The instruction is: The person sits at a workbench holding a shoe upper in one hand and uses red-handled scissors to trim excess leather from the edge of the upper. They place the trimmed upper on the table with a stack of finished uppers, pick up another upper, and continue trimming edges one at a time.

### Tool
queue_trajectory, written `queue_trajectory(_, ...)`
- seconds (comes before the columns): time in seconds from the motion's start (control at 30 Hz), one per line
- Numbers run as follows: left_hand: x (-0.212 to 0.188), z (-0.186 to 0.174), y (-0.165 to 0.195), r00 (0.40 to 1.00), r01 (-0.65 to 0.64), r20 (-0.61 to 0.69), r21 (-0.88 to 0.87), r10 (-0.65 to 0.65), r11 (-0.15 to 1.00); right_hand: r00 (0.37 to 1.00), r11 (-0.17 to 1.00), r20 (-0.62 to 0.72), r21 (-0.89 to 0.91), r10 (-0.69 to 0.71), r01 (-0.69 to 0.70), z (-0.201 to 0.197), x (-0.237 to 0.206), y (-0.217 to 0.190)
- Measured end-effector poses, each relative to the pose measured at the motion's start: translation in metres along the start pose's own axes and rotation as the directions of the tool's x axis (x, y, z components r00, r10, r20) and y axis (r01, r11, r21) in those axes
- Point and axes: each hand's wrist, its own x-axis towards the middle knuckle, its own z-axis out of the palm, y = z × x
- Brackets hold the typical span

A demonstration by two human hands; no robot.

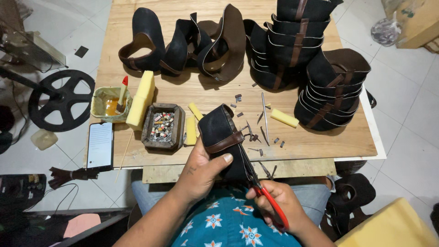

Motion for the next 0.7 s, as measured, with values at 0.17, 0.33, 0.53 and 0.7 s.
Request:
queue_trajectory(0.17,0.0003,0.0019,-0.0009,0.999,-0.037,0.016,-0.434,0.048,0.9,0.999,0.999,-0.023,-0.034,0.028,-0.029,-0.0011,0.002,0.0034)
queue_trajectory(0.33,0.0082,-0.0009,0.0001,0.988,-0.061,-0.153,-0.382,0.002,0.922,0.996,0.996,-0.069,-0.067,0.054,-0.059,-0.0004,0.0052,0.0026)
queue_trajectory(0.53,0.0033,0.0029,-0.004,0.994,-0.051,-0.105,-0.293,0.021,0.955,0.997,0.997,-0.077,-0.079,-0.01,0.004,0.0025,0.0061,0.0046)
queue_trajectory(0.7,0.0023,0.0064,-0.007,0.996,-0.01,-0.087,-0.352,-0.022,0.936,0.995,0.992,-0.095,-0.122,0.013,-0.025,0.0013,0.0025,0.0057)
